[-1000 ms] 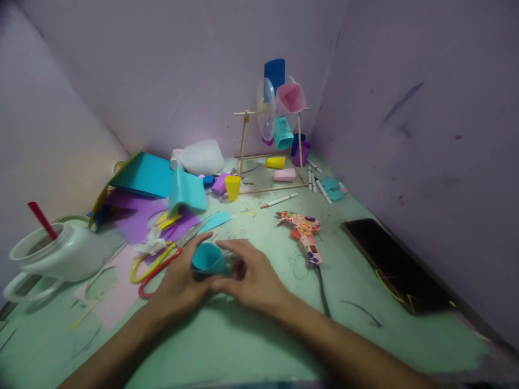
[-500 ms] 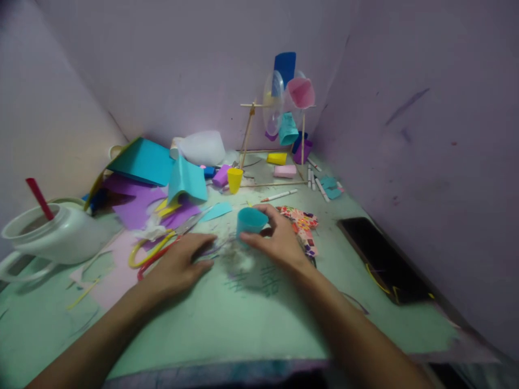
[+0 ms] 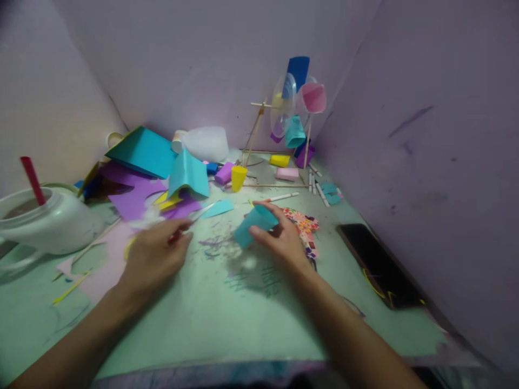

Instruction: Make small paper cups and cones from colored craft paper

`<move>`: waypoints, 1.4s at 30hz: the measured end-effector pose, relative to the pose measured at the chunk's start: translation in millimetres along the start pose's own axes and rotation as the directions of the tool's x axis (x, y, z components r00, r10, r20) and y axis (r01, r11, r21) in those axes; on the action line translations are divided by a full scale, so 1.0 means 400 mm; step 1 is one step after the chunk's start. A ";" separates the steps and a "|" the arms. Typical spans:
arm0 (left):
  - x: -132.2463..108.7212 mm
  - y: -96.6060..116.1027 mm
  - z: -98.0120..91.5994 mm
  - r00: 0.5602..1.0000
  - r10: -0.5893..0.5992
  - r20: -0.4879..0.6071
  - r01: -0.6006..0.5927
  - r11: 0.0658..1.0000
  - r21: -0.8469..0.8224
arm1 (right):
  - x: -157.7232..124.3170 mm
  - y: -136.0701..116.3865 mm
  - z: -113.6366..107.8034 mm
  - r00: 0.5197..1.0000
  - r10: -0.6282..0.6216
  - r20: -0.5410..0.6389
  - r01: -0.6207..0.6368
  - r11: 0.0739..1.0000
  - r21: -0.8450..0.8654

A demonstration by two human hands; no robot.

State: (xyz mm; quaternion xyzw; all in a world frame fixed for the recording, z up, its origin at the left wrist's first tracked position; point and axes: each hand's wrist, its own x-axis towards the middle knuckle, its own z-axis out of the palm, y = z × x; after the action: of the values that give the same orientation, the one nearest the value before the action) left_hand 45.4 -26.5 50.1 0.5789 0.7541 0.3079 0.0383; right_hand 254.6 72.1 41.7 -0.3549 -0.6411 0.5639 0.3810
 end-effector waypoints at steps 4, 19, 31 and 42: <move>-0.003 0.008 0.008 0.999 -0.017 0.045 0.014 0.998 0.059 | -0.001 0.000 0.007 0.984 -0.127 0.126 0.169 0.895 -0.414; -0.008 0.003 0.011 0.997 0.055 0.045 -0.055 0.999 -0.002 | 0.007 0.009 -0.015 0.972 -0.113 0.206 0.208 0.821 -0.532; 0.011 0.110 0.070 0.671 0.074 0.738 0.694 -0.412 -0.590 | -0.046 -0.016 0.031 0.967 -0.247 -0.067 0.252 0.965 0.077; -0.006 0.117 0.127 0.604 0.318 0.731 0.726 -0.597 -0.341 | -0.076 -0.025 0.040 0.781 -0.543 0.308 0.619 0.736 -0.274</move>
State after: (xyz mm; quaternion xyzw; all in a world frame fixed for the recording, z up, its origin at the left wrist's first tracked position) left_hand 107.1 -0.9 32.3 0.0121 0.1573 0.5365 0.8290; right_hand 253.9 36.9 47.9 -0.1385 -0.8478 0.3219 0.3980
